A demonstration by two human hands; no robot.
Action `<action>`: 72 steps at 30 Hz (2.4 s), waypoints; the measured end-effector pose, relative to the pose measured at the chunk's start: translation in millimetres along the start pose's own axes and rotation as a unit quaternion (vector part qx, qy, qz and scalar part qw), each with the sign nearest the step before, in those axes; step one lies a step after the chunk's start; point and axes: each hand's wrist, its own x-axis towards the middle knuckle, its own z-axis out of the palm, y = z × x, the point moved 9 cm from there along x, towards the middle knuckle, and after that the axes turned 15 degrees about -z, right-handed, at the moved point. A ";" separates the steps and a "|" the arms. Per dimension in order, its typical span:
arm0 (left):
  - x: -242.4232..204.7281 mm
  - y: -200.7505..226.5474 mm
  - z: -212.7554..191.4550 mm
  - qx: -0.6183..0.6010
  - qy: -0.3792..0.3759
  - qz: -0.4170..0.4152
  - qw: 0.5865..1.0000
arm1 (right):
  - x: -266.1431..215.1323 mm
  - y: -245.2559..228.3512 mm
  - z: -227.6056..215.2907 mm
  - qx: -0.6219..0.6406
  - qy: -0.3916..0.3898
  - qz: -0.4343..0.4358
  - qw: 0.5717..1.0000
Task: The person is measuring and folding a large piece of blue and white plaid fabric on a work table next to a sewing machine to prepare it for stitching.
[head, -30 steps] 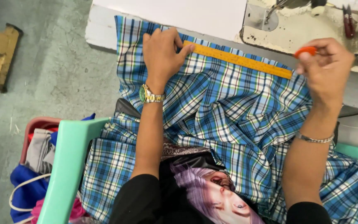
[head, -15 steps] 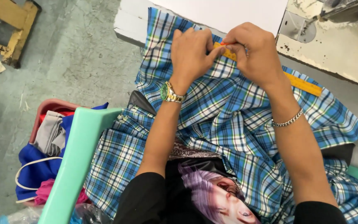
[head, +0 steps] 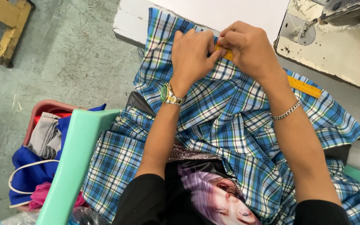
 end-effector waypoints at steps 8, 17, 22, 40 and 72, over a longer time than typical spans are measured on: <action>-1.8 0.6 -0.6 -0.004 -0.002 0.012 1.000 | -1.2 3.3 4.5 0.010 0.000 0.011 1.000; -4.2 3.9 -6.3 -0.012 -0.013 0.031 0.999 | -1.5 6.9 23.4 -0.116 -0.104 -0.014 0.988; -5.3 2.9 -6.4 -0.019 -0.021 0.039 0.999 | 0.0 9.1 30.4 -0.193 -0.162 0.005 0.968; -4.9 3.4 -5.2 -0.013 -0.027 0.040 0.999 | -1.1 13.5 6.6 -0.066 -0.050 0.027 0.996; -4.5 2.6 -1.2 0.015 -0.047 0.042 0.998 | -271.9 32.5 -143.0 -0.154 0.194 0.336 0.909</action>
